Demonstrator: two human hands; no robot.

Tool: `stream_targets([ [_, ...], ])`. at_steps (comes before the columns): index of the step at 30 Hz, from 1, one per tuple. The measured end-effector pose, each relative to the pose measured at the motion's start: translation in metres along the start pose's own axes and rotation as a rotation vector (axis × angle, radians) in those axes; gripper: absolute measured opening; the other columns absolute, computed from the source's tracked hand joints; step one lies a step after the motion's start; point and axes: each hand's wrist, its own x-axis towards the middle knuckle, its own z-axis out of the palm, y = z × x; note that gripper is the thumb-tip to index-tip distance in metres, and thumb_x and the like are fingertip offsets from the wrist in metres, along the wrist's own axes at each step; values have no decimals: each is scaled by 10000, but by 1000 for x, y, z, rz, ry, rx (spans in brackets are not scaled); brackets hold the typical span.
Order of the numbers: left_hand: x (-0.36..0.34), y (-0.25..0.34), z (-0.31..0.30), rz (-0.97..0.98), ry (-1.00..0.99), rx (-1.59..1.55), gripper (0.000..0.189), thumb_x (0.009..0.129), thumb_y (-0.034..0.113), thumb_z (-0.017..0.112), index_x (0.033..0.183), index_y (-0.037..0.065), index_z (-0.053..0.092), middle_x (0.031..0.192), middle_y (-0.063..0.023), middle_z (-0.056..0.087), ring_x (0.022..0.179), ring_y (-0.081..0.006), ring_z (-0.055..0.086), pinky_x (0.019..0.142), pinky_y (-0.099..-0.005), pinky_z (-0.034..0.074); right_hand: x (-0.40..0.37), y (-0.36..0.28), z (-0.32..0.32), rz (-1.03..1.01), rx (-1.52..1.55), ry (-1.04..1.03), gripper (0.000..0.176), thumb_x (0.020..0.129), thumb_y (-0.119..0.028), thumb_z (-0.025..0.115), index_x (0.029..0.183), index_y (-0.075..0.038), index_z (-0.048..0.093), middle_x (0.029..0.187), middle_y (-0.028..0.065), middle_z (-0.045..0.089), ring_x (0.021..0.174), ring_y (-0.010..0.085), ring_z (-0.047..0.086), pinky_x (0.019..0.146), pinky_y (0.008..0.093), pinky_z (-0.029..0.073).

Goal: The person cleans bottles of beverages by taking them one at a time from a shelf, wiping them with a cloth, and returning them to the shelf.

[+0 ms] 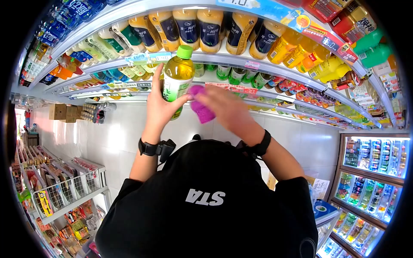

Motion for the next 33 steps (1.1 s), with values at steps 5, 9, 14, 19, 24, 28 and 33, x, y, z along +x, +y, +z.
stream_targets([
  [5, -11, -30, -1, -110, -155, -254, 945, 678, 290, 893, 1432, 69, 369, 1150, -146, 656, 1075, -253, 640, 916, -378, 502, -58, 29, -16, 510, 175, 140, 280, 883, 7, 567, 1135, -47, 678, 1031, 148, 686, 889, 318, 662, 790, 358, 527],
  [9, -21, -74, 23, -241, -281, -420, 728, 685, 150, 888, 1289, 46, 494, 1244, -107, 586, 1143, -224, 574, 970, -362, 466, -104, 21, -17, 738, 294, 165, 215, 929, -9, 572, 1105, -36, 694, 997, 149, 696, 857, 277, 668, 747, 320, 510],
  [14, -8, -110, 73, 177, -176, -29, 701, 643, 98, 887, 1240, 73, 520, 1210, -109, 568, 1132, -277, 550, 961, -386, 466, -148, 10, -15, 960, 345, 189, 223, 932, -11, 555, 1107, -18, 692, 953, 150, 696, 820, 236, 669, 748, 288, 508],
  [19, 20, -125, 131, 93, -113, -93, 656, 595, 62, 878, 1189, 90, 601, 1084, -122, 556, 1104, -322, 523, 949, -396, 465, -171, -4, -21, 1077, 312, 218, 216, 930, -16, 562, 1098, -17, 698, 945, 151, 700, 808, 232, 670, 741, 292, 511],
  [24, 37, -138, 174, 29, 3, -21, 682, 590, 89, 893, 1200, 59, 588, 1141, -119, 570, 1129, -332, 518, 992, -405, 448, -192, -13, -27, 1195, 269, 236, 212, 929, -9, 567, 1094, -17, 698, 950, 148, 706, 814, 224, 673, 742, 287, 516],
  [28, 42, -154, 193, -24, 28, -44, 701, 596, 90, 897, 1216, 55, 569, 1195, -160, 527, 1128, -344, 525, 995, -403, 445, -205, -16, -28, 1213, 259, 277, 213, 929, -6, 568, 1098, -21, 698, 960, 147, 709, 821, 222, 677, 752, 287, 522],
  [33, 47, -164, 208, -114, 22, -73, 752, 632, 102, 895, 1269, -8, 511, 1227, -156, 509, 1138, -305, 545, 983, -377, 462, -211, -16, -27, 1258, 262, 287, 215, 930, -5, 568, 1100, -24, 698, 957, 148, 708, 820, 217, 678, 751, 287, 525],
])
